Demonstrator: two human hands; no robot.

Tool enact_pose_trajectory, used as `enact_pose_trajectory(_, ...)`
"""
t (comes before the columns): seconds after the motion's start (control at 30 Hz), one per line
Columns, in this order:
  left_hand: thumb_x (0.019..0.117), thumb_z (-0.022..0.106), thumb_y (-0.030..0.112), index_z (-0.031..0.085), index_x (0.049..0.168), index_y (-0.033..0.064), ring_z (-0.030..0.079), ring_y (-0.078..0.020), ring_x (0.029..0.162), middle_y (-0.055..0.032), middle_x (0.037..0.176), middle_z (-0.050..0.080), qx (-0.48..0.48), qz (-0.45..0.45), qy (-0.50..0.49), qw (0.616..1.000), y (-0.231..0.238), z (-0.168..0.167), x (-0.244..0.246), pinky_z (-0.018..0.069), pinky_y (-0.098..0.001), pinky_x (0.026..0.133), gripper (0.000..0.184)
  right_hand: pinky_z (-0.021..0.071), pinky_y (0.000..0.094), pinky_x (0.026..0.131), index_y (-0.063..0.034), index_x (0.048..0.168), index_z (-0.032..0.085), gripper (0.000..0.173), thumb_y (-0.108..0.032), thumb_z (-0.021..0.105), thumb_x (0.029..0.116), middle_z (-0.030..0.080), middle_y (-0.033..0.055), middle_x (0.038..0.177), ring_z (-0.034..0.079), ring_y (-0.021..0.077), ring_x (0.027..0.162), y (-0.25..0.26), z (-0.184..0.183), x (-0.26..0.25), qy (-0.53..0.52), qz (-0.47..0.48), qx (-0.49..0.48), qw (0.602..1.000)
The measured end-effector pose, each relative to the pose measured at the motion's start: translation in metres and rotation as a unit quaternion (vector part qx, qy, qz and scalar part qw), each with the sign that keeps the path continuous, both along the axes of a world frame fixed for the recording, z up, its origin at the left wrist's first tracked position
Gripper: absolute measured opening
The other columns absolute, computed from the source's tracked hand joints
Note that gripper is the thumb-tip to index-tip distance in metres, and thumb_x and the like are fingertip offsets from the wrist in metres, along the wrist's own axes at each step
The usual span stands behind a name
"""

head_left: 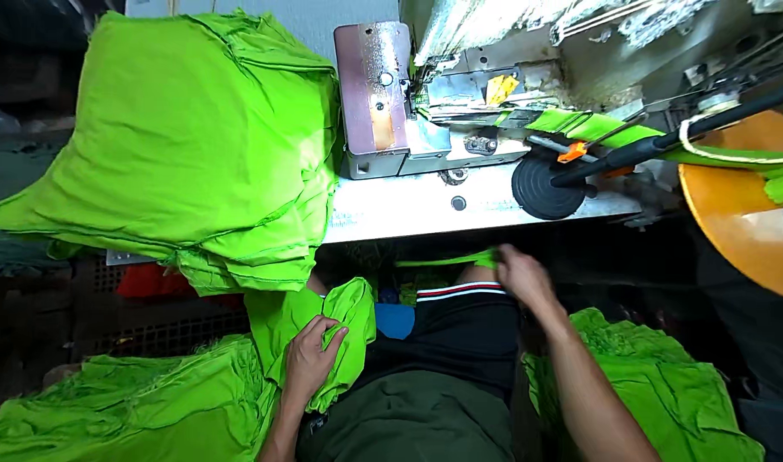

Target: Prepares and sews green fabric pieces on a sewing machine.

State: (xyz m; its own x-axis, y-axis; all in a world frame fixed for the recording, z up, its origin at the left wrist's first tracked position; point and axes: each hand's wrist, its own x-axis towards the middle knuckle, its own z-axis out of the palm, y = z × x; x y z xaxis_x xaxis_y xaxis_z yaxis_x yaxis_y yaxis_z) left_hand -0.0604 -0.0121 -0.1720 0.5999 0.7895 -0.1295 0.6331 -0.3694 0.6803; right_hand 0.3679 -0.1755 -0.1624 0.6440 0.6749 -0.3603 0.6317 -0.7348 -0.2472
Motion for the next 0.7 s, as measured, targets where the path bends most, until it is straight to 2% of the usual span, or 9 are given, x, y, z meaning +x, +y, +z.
enact_pose_trajectory(0.1,0.097,0.062,0.051,0.075,0.1,0.0212,0.055,-0.0036,0.065,0.0091,0.091,0.068,-0.001,0.002,-0.007,1.0,0.002,0.001,0.001,0.048,-0.0277,0.059,0.033,0.0501,0.0722,0.087,-0.0012,0.14,0.055,0.04,-0.019,0.045,0.1055,0.066,0.0343,0.115,0.065,0.0546,0.108,-0.052,-0.008,0.055,-0.079,-0.211,-0.051,0.973)
enact_pose_trajectory(0.17,0.0973,0.062,0.051,0.075,0.101,0.0211,0.053,-0.003,0.064,0.0093,0.09,0.068,0.0,-0.001,-0.009,1.0,0.002,0.001,0.004,0.0463,-0.0262,0.058,0.033,0.0495,0.0703,0.09,-0.0012,0.141,0.053,0.042,-0.021,0.043,0.1063,0.066,0.0338,0.119,0.064,0.0531,0.113,-0.081,-0.017,0.068,-0.091,-0.275,-0.083,0.954)
enact_pose_trajectory(0.23,0.0974,0.062,0.05,0.076,0.101,0.0212,0.054,-0.0028,0.065,0.0087,0.092,0.068,0.004,-0.009,-0.015,1.0,0.0,0.003,0.007,0.0461,-0.0253,0.058,0.032,0.0471,0.0705,0.095,-0.0017,0.14,0.057,0.041,-0.023,0.048,0.1061,0.064,0.0342,0.124,0.061,0.0532,0.118,-0.102,-0.024,0.069,-0.054,-0.266,-0.116,0.955)
enact_pose_trajectory(0.3,0.0965,0.064,0.05,0.077,0.101,0.0212,0.062,-0.0023,0.075,0.0078,0.101,0.071,0.004,-0.028,-0.02,0.999,-0.003,0.008,0.007,0.0525,-0.0251,0.065,0.032,0.0434,0.0734,0.098,-0.007,0.144,0.056,0.049,-0.03,0.062,0.1018,0.063,0.0339,0.127,0.059,0.0551,0.12,-0.118,-0.035,0.064,-0.001,-0.217,-0.117,0.969)
enact_pose_trajectory(0.37,0.0964,0.067,0.047,0.077,0.103,0.0205,0.057,0.0002,0.072,0.0072,0.105,0.07,-0.016,-0.036,-0.043,0.998,-0.004,0.017,0.005,0.0485,-0.02,0.062,0.029,0.0409,0.0752,0.1,-0.0109,0.147,0.055,0.062,-0.036,0.075,0.0936,0.062,0.0323,0.13,0.057,0.0551,0.122,-0.123,-0.038,0.054,0.015,-0.187,-0.071,0.98)
enact_pose_trajectory(0.4,0.0979,0.067,0.042,0.077,0.104,0.0188,0.055,0.0013,0.069,0.0061,0.105,0.07,-0.032,-0.03,-0.06,0.997,-0.002,0.024,0.002,0.0468,-0.0173,0.06,0.026,0.0398,0.0754,0.102,-0.0087,0.144,0.058,0.063,-0.037,0.078,0.0914,0.06,0.032,0.135,0.055,0.0545,0.125,-0.124,-0.036,0.047,0.008,-0.183,-0.046,0.982)
enact_pose_trajectory(0.5,0.1038,0.059,0.031,0.075,0.11,0.0135,0.062,-0.0015,0.067,0.0027,0.098,0.071,-0.037,0.044,-0.066,0.996,0.009,0.048,-0.008,0.0547,-0.0191,0.059,0.024,0.0415,0.0747,0.1,0.0013,0.131,0.064,0.056,-0.037,0.077,0.0922,0.051,0.0348,0.142,0.052,0.0549,0.128,-0.115,-0.015,0.024,-0.034,-0.195,-0.016,0.98)
enact_pose_trajectory(0.6,0.1013,0.061,0.03,0.075,0.107,0.0142,0.057,-0.0011,0.06,0.003,0.091,0.068,-0.004,0.128,-0.02,0.992,0.018,0.059,-0.011,0.0505,-0.0184,0.055,0.022,0.0466,0.0736,0.088,0.0075,0.117,0.066,0.046,-0.035,0.065,0.1003,0.058,0.0367,0.126,0.059,0.0563,0.114,-0.085,0.009,-0.016,-0.097,-0.167,0.047,0.98)
enact_pose_trajectory(0.7,0.0929,0.072,0.037,0.076,0.101,0.0135,0.058,-0.0039,0.064,0.0011,0.092,0.068,0.013,0.124,0.044,0.991,0.016,0.058,0.002,0.0512,-0.0216,0.059,0.025,0.0538,0.0655,0.078,0.0057,0.107,0.069,0.033,-0.026,0.061,0.1014,0.066,0.0296,0.106,0.067,0.0481,0.096,-0.038,0.024,-0.068,-0.099,-0.059,0.162,0.98)
